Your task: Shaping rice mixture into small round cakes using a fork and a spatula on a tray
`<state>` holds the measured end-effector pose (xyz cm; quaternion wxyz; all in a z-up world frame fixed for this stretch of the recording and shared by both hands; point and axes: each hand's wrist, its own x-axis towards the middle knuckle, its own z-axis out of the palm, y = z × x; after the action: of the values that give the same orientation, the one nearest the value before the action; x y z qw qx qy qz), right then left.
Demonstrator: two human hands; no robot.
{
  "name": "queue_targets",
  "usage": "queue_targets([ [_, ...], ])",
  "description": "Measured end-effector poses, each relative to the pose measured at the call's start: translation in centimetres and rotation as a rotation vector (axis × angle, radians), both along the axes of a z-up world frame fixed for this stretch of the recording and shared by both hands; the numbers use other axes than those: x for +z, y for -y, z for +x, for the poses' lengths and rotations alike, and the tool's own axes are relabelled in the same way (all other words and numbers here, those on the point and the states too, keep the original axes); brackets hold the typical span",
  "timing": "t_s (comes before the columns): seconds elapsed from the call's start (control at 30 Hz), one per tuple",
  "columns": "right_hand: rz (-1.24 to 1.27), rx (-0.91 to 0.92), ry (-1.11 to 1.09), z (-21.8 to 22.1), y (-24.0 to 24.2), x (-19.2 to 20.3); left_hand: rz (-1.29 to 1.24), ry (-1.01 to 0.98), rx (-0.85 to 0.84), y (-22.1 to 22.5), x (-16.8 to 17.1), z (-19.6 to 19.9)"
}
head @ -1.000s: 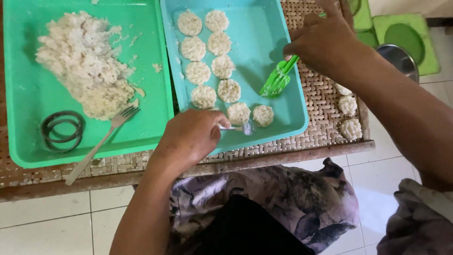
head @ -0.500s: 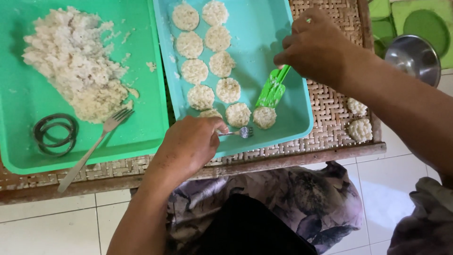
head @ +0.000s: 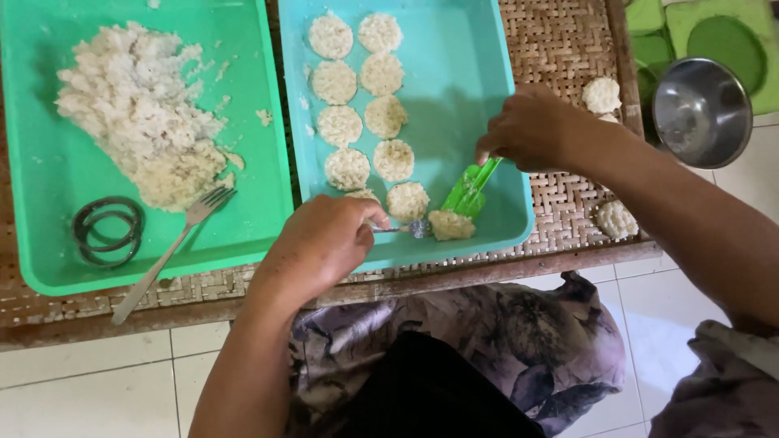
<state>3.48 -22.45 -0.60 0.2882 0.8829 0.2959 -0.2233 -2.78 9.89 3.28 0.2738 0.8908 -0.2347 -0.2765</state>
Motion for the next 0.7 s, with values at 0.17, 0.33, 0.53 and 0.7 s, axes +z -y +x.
queue_targets([
  [0.17,0.371,-0.346,-0.098,-2.3,0.9,3.7,-0.045,-0.169,0.099,-0.7,2.0,0.1],
  [0.33,0.834,-0.461,-0.06,-4.9,5.9,6.2,-0.223,-0.101,0.143,-1.1,2.6,0.8],
  [0.53,0.87,-0.948,0.177,-6.9,14.1,8.3,-0.433,0.048,0.266,4.1,1.1,3.3],
  [0.7,0.767,-0.972,0.447,-5.7,21.6,3.9,-0.495,0.217,0.17,12.8,0.8,5.6],
])
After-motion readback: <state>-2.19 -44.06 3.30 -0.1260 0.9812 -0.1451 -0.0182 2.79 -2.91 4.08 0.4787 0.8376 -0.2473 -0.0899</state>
